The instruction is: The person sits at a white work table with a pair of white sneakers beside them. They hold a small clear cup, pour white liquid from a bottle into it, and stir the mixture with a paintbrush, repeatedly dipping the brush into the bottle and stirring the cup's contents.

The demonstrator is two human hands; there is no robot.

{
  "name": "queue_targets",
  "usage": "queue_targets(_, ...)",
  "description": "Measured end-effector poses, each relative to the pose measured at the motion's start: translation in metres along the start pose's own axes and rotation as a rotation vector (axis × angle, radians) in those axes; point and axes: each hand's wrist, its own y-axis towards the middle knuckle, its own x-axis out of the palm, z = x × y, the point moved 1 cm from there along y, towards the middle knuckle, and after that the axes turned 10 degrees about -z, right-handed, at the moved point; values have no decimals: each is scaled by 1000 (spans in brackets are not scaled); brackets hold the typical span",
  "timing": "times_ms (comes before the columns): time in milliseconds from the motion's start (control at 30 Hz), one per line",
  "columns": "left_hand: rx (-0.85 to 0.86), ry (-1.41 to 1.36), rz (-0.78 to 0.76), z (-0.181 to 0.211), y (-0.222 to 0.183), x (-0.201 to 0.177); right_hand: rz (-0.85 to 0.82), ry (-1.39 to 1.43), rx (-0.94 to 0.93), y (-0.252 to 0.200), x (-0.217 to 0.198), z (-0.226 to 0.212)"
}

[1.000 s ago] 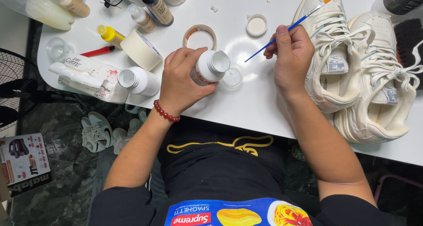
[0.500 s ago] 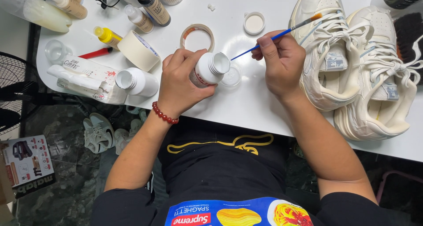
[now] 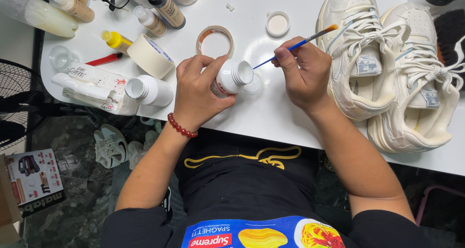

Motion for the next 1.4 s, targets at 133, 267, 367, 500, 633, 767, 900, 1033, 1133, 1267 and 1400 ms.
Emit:
queue_targets(133, 3, 18, -1, -1, -1, 1, -27, -58, -18, 1, 1, -2)
queue_targets(267, 8, 18, -1, -2, -1, 2, -42, -81, -25, 1, 1, -4)
queue_targets(367, 18, 30, -1, -2, -2, 3, -68, -46, -45, 1, 2, -4)
queue_targets(500, 13, 70, 11, -3, -1, 3, -91, -41, -44, 0, 2, -3)
queue_targets(633, 3, 102, 15, -2, 0, 4, -124, -58, -84, 1, 2, -9)
queue_targets(767, 2, 87, 15, -2, 0, 5, -114, -43, -83, -1, 2, -6)
queue_targets(900, 1, 79, 16, -4, -1, 4, -55, -58, -19, -1, 1, -3)
queue_targets(1033, 25, 73, 19, -3, -1, 3, -61, -85, -46, 0, 3, -4)
queue_targets(1133, 20, 74, 14, -1, -1, 5, -100, -115, -80, 0, 4, -4)
queue_targets(1267, 10, 80, 32, -1, -2, 6, -155, -92, -65, 0, 4, -7)
queue_targets(1400, 6, 133, 42, -1, -2, 6, -175, -86, -72, 1, 5, -9)
